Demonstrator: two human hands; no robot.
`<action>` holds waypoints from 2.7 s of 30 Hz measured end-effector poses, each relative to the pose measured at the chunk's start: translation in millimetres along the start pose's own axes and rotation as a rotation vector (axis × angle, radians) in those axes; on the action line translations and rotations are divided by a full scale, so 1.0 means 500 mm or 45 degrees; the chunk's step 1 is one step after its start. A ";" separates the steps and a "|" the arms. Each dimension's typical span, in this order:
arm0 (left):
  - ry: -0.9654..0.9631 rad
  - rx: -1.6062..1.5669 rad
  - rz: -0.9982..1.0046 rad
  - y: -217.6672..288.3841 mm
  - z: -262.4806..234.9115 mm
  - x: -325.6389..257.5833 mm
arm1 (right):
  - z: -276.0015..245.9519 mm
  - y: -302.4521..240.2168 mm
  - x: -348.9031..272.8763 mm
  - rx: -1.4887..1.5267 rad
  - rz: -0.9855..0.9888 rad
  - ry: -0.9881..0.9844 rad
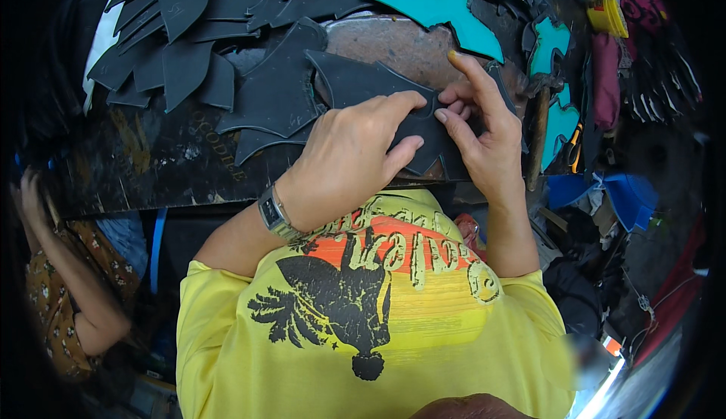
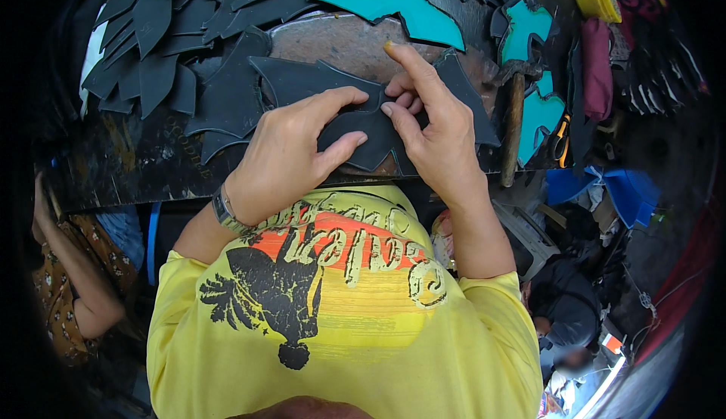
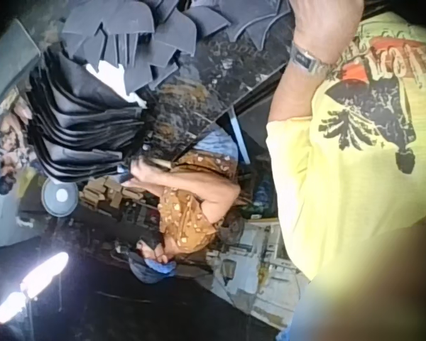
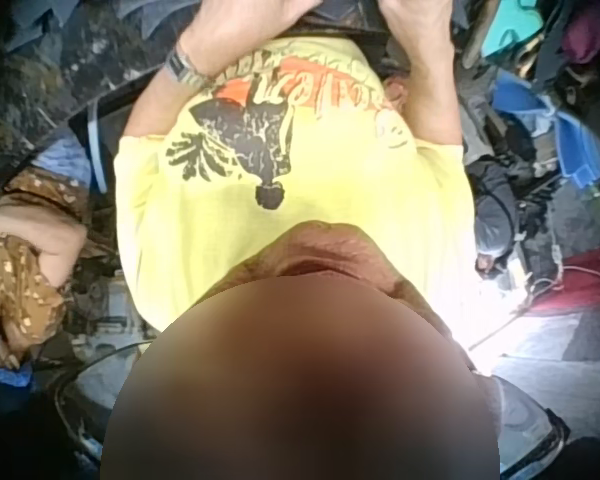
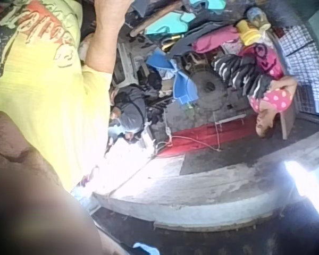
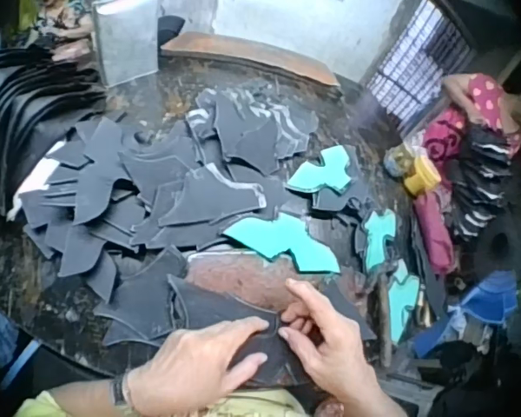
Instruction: The person arranges black and green leather pieces on a workbench, aligns them, and uses a hammer to tap them into place. The person repeatedly picks up pieces, positions them, and secures them with the hammer.
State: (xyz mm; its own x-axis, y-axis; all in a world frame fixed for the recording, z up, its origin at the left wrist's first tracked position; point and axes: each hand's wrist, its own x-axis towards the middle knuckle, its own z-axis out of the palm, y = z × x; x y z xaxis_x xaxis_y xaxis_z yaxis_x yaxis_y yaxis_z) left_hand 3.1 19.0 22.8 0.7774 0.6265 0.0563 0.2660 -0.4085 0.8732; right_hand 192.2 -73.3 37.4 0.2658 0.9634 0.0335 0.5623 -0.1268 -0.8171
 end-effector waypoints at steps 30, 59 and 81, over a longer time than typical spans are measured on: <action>0.147 -0.162 -0.182 0.000 0.000 -0.043 | 0.004 -0.008 0.011 -0.071 -0.013 -0.066; 0.243 0.187 0.013 -0.046 -0.049 -0.056 | 0.024 -0.027 -0.021 -0.159 -0.338 -0.180; 0.193 0.174 -0.062 -0.032 -0.055 -0.058 | 0.055 -0.042 -0.052 -0.474 -0.508 -0.130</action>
State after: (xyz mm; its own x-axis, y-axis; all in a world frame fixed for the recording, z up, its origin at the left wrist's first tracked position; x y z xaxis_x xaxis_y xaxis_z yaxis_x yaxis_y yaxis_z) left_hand -39.3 25.7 20.7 0.6699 0.7361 0.0967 0.3840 -0.4551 0.8034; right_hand 151.9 -88.9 37.8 -0.0913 0.9695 0.2276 0.8476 0.1956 -0.4933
